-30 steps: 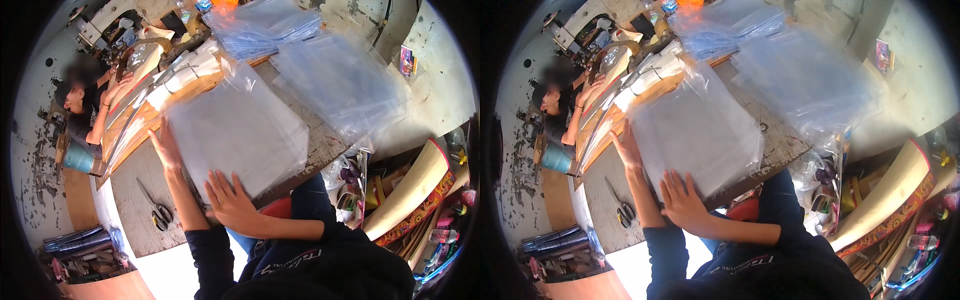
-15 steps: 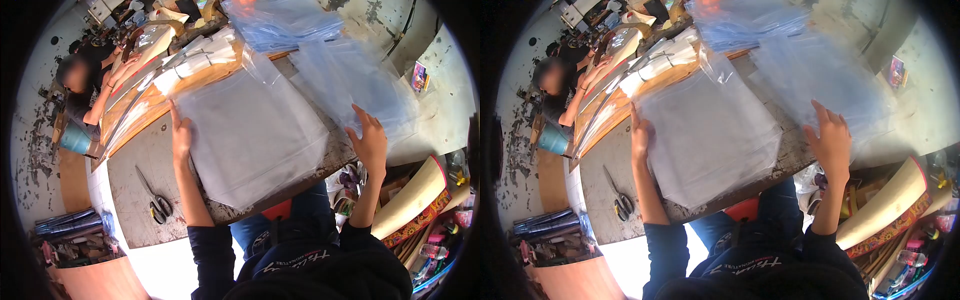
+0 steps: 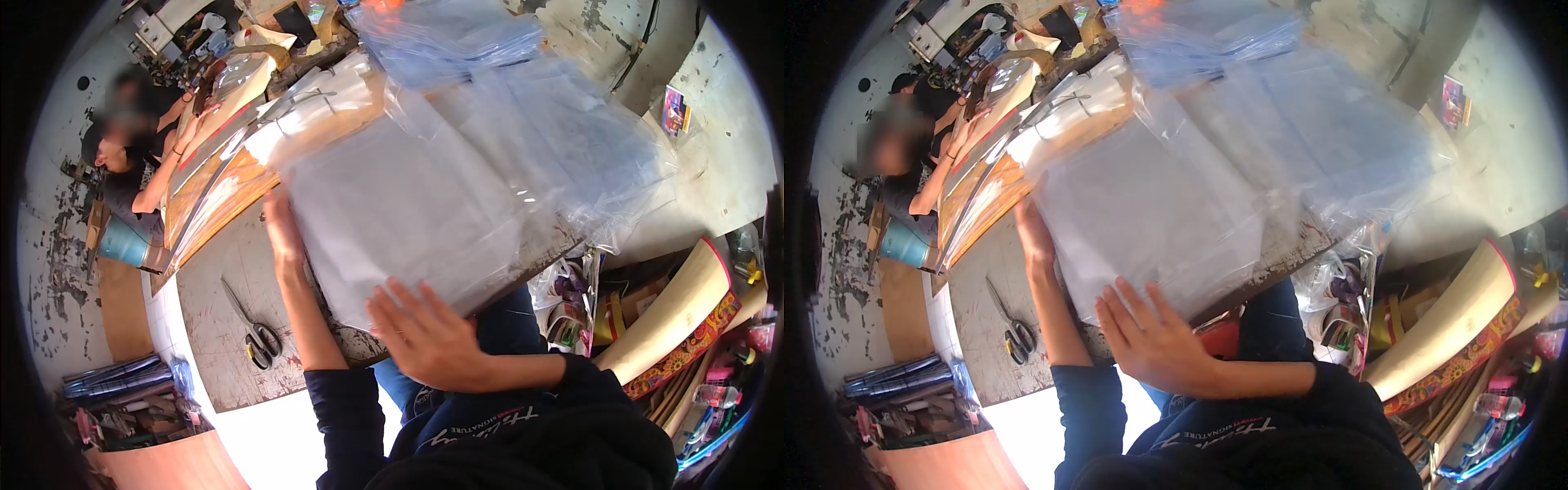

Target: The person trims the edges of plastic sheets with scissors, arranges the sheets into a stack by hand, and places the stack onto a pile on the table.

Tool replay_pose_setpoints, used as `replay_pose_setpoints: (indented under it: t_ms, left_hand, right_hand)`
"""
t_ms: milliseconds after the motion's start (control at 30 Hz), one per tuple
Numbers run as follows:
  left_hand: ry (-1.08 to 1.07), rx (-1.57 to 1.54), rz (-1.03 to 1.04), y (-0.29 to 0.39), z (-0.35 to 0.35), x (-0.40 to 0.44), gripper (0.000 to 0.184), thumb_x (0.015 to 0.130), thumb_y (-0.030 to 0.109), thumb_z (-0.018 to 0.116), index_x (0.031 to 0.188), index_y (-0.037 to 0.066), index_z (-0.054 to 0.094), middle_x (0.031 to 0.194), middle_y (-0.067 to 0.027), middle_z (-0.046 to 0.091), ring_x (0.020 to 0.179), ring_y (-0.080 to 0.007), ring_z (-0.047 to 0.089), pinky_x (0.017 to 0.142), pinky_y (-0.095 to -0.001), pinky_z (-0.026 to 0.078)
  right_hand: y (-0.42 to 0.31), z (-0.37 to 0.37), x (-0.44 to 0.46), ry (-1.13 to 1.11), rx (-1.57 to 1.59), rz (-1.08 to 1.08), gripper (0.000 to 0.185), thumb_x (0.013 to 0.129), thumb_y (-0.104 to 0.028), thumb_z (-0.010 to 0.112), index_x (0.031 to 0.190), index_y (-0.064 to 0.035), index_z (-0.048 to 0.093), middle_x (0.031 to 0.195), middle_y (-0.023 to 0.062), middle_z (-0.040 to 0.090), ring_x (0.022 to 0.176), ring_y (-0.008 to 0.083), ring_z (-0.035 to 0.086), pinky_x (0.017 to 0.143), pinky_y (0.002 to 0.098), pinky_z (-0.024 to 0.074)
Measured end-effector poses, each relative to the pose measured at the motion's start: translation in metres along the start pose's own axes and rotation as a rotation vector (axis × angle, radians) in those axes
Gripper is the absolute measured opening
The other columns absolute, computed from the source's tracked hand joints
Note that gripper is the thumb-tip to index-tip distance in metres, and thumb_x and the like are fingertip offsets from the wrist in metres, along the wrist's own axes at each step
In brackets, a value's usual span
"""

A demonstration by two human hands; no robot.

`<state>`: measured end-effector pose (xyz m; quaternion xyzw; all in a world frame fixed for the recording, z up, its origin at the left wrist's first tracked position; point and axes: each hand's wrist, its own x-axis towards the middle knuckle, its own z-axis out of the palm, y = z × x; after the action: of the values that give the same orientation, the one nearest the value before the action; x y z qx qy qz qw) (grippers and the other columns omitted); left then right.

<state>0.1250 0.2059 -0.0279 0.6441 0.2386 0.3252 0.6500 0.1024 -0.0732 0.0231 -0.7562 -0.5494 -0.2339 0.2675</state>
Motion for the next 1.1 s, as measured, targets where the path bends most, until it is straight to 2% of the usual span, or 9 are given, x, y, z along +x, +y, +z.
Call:
replay_pose_setpoints:
  t_ms: [67,167,233,433,533,667,767,900,1100]
  left_hand:
    - [-0.249,-0.481,-0.170,0.014,-0.003,-0.004,0.068,0.091,0.051,0.019,0.134,-0.001,0.030,0.138,-0.0176,0.031,0.128,-0.0269,0.028,0.106,-0.0348,0.017]
    - [-0.192,-0.212,-0.130,0.025,0.008,-0.008,0.068,0.089,0.041,0.041,0.132,-0.009,0.026,0.135,-0.0207,0.033,0.126,-0.0262,0.031,0.104,-0.0335,0.022]
    - [0.002,0.073,-0.084,-0.002,0.000,0.004,0.060,0.086,0.021,0.052,0.132,-0.009,0.026,0.134,-0.0192,0.035,0.124,-0.0240,0.033,0.101,-0.0317,0.027]
    - [0.053,0.248,-0.059,0.021,0.005,-0.004,0.053,0.084,0.011,0.042,0.133,-0.005,0.028,0.130,-0.0166,0.039,0.117,-0.0215,0.038,0.097,-0.0282,0.030]
    - [0.043,0.279,-0.024,0.018,0.005,-0.005,0.054,0.085,0.012,0.040,0.133,-0.005,0.027,0.130,-0.0160,0.039,0.115,-0.0211,0.039,0.096,-0.0272,0.029]
    - [0.087,0.316,-0.035,0.017,0.007,-0.007,0.053,0.085,0.013,0.039,0.133,-0.006,0.026,0.131,-0.0172,0.037,0.117,-0.0224,0.038,0.098,-0.0278,0.028]
    - [0.067,0.397,-0.026,-0.003,-0.009,0.003,0.051,0.083,0.016,0.039,0.129,-0.005,0.035,0.121,-0.0148,0.047,0.112,-0.0206,0.043,0.095,-0.0266,0.032]
    - [0.107,0.396,0.070,-0.007,-0.004,0.004,0.050,0.083,0.016,0.039,0.128,-0.006,0.036,0.118,-0.0144,0.049,0.107,-0.0198,0.046,0.093,-0.0282,0.034]
    - [0.064,0.357,0.073,-0.009,-0.007,0.009,0.047,0.084,0.016,0.039,0.126,-0.005,0.038,0.113,-0.0138,0.052,0.099,-0.0207,0.051,0.086,-0.0289,0.040]
  right_hand:
    - [-0.012,0.028,-0.010,-0.263,0.026,-0.010,0.035,0.085,-0.021,0.050,0.110,0.0035,0.055,0.119,0.0166,0.052,0.119,0.0291,0.044,0.099,0.0446,0.0317]
    - [-0.008,0.027,-0.006,-0.213,0.590,0.050,0.038,0.086,-0.020,0.046,0.117,0.0023,0.050,0.127,0.0183,0.045,0.122,0.0324,0.039,0.100,0.0463,0.0303]
    - [0.029,-0.015,0.005,-0.249,0.496,0.149,0.038,0.084,-0.013,0.046,0.120,0.0007,0.047,0.131,0.0198,0.039,0.124,0.0346,0.035,0.101,0.0470,0.0285]
    - [0.185,-0.102,-0.028,-0.228,-0.492,0.587,0.057,0.077,-0.010,0.056,0.130,-0.0084,0.036,0.136,0.0190,0.032,0.123,0.0369,0.033,0.103,0.0503,0.0222]
    - [0.209,-0.110,-0.048,-0.375,-0.241,0.714,0.050,0.079,-0.013,0.055,0.126,-0.0065,0.041,0.132,0.0208,0.037,0.125,0.0370,0.031,0.104,0.0521,0.0164]
    - [0.210,-0.107,-0.044,-0.202,-0.269,0.736,0.028,0.084,-0.008,0.051,0.112,-0.0034,0.053,0.100,0.0199,0.060,0.089,0.0311,0.060,0.075,0.0393,0.0464]
    - [0.224,-0.104,-0.042,0.178,-0.434,0.753,0.022,0.085,-0.003,0.049,0.105,-0.0063,0.058,0.085,0.0172,0.063,0.070,0.0255,0.063,0.056,0.0333,0.0460]
    - [0.145,-0.110,0.004,0.343,-0.499,0.550,0.022,0.085,-0.006,0.049,0.104,-0.0113,0.060,0.089,0.0103,0.065,0.063,0.0186,0.062,0.051,0.0295,0.0459]
    - [-0.009,-0.058,0.014,-0.052,-0.030,-0.047,0.033,0.082,-0.019,0.050,0.102,0.0064,0.058,0.106,0.0214,0.059,0.097,0.0355,0.059,0.091,0.0434,0.0417]
